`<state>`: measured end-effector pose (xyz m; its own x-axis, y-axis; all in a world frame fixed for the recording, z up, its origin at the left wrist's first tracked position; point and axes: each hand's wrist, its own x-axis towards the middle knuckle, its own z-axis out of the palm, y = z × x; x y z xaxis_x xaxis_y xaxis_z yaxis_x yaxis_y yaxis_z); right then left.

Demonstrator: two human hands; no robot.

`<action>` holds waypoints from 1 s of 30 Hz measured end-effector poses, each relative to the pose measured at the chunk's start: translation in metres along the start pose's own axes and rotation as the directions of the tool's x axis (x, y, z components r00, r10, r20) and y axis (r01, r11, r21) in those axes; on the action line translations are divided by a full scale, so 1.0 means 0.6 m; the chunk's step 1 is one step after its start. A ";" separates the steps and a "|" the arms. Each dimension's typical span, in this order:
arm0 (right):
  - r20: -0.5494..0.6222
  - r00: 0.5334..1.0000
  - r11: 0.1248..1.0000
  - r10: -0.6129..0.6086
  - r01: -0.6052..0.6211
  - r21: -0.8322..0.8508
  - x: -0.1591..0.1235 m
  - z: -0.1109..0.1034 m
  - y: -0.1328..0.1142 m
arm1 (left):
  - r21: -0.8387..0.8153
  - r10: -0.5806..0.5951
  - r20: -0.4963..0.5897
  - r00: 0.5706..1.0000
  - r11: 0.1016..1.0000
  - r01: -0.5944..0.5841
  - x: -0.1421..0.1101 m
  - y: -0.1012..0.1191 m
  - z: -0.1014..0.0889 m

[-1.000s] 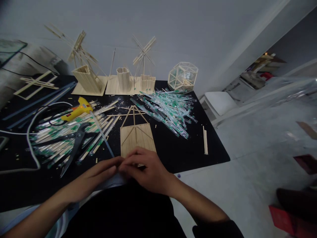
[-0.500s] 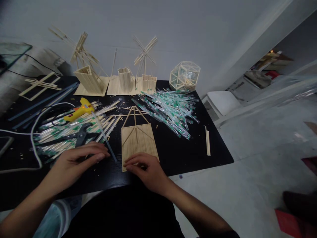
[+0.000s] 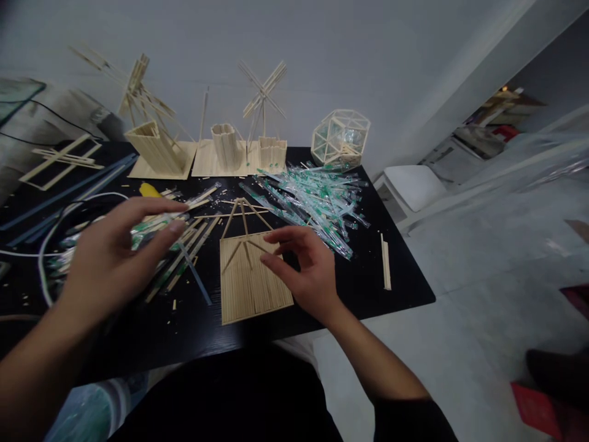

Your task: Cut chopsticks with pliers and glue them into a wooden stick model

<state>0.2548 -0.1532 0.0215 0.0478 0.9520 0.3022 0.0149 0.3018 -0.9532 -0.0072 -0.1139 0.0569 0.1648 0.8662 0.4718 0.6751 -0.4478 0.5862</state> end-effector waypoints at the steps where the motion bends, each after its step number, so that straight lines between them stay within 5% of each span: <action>1: 0.040 0.999 0.999 -0.029 0.029 -0.015 0.012 0.000 -0.002 | -0.032 0.041 0.042 0.998 0.999 -0.040 0.000 0.006 0.010; 6: 0.290 0.956 0.998 -0.043 0.052 -0.021 0.051 0.007 -0.005 | -0.147 0.129 0.144 0.981 0.983 -0.108 -0.006 0.030 0.054; 9: 0.346 0.937 0.998 -0.054 0.062 -0.014 0.060 0.007 -0.005 | -0.192 0.155 0.163 0.974 0.974 -0.122 -0.009 0.034 0.071; 30: 0.255 0.967 0.999 0.002 -0.014 0.048 0.055 0.011 0.003 | -0.265 0.109 0.136 0.985 0.962 -0.070 -0.014 0.031 0.091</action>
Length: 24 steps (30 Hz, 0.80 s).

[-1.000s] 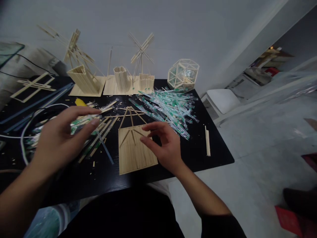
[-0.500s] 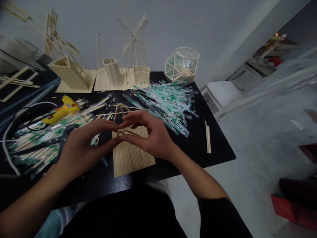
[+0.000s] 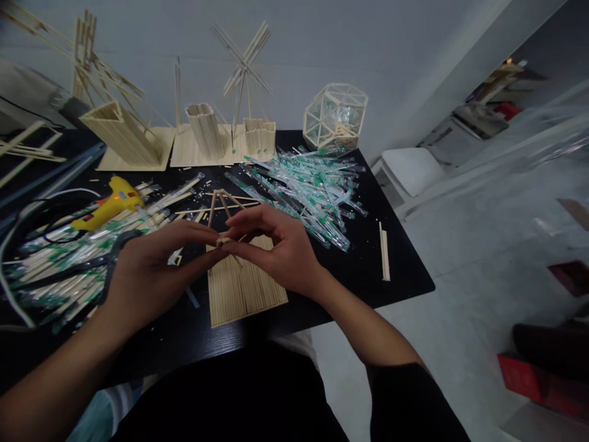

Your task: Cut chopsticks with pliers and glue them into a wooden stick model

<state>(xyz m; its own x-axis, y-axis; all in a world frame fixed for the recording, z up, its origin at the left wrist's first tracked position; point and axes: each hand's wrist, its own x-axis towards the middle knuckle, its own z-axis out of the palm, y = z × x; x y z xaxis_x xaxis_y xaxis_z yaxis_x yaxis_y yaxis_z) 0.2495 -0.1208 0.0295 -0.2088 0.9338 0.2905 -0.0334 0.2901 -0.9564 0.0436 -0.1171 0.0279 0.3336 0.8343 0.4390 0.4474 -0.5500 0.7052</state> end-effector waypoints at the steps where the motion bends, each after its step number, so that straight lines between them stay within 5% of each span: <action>1: -0.004 1.000 1.000 0.010 -0.010 -0.001 0.000 0.000 0.000 | -0.005 0.006 -0.002 1.000 1.000 -0.006 0.000 0.000 0.000; 24: -0.050 0.994 0.992 -0.096 0.092 -0.081 -0.001 0.002 0.006 | 0.022 0.074 -0.038 0.997 0.997 -0.074 -0.002 -0.001 0.003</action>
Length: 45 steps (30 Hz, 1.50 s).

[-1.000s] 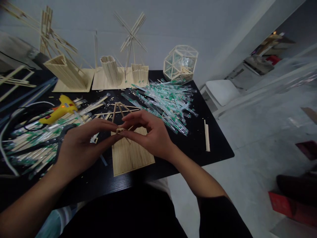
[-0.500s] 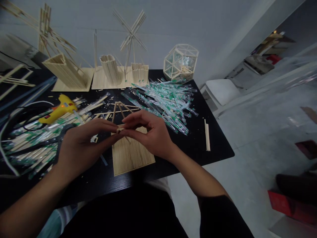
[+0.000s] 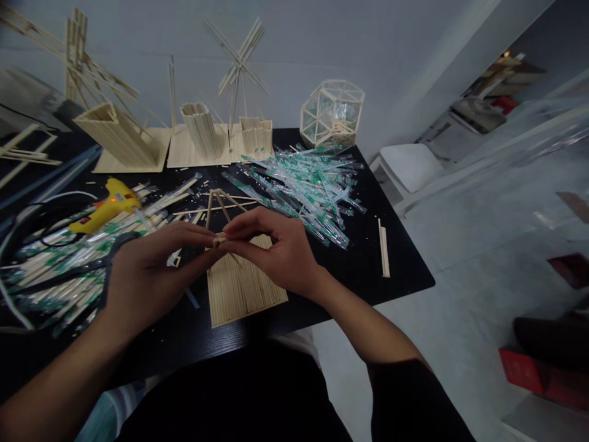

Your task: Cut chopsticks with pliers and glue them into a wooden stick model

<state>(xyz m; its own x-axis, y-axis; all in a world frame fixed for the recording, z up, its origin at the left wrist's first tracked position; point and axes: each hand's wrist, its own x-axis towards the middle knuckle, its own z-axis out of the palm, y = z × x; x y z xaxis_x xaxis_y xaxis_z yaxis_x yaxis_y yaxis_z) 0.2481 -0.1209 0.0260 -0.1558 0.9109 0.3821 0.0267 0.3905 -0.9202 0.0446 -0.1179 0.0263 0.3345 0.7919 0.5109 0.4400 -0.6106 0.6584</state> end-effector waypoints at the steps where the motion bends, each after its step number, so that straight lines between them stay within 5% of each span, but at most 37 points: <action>1: 0.001 1.000 1.000 0.000 0.000 0.004 0.000 0.000 0.000 | -0.001 0.000 0.001 1.000 1.000 0.000 0.000 0.000 0.000; 45: 0.064 0.998 0.996 -0.011 0.016 -0.085 0.005 -0.005 0.001 | -0.043 -0.031 0.010 0.999 0.999 0.031 0.002 -0.001 0.000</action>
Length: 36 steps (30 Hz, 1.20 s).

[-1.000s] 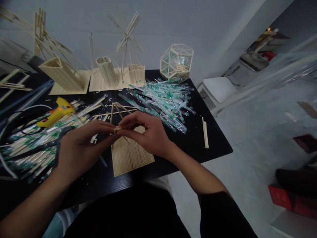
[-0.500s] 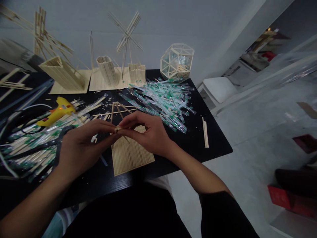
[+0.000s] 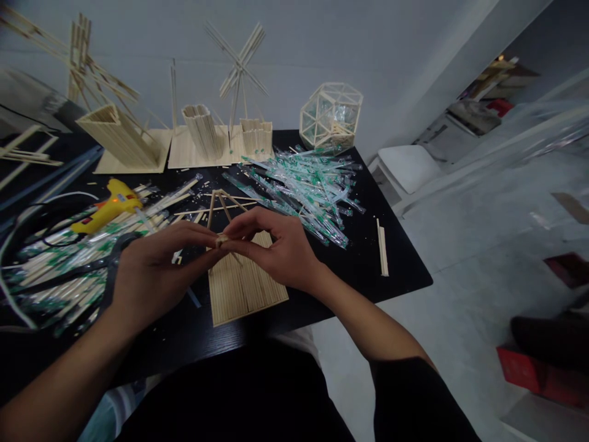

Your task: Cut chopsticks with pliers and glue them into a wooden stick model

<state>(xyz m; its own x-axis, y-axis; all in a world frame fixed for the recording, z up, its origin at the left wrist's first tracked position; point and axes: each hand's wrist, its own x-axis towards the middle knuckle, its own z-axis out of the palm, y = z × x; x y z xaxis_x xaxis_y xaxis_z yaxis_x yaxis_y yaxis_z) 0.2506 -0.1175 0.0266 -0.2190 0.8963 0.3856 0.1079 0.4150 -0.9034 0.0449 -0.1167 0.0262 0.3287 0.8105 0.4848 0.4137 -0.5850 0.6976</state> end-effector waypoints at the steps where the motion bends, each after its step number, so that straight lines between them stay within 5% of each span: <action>1: 0.000 1.000 1.000 0.001 -0.001 0.001 0.000 0.000 0.000 | 0.004 -0.002 0.001 1.000 1.000 0.002 0.000 0.000 0.000; 36: 0.008 1.000 1.000 -0.002 0.003 -0.014 -0.001 -0.002 0.001 | 0.010 -0.035 0.021 0.999 0.999 0.035 0.000 0.000 0.000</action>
<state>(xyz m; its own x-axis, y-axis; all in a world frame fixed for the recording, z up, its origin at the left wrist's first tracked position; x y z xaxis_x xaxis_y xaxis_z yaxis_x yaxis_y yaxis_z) 0.2516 -0.1174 0.0261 -0.2272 0.8940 0.3863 0.1208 0.4195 -0.8997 0.0448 -0.1167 0.0261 0.3321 0.8297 0.4487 0.4334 -0.5567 0.7086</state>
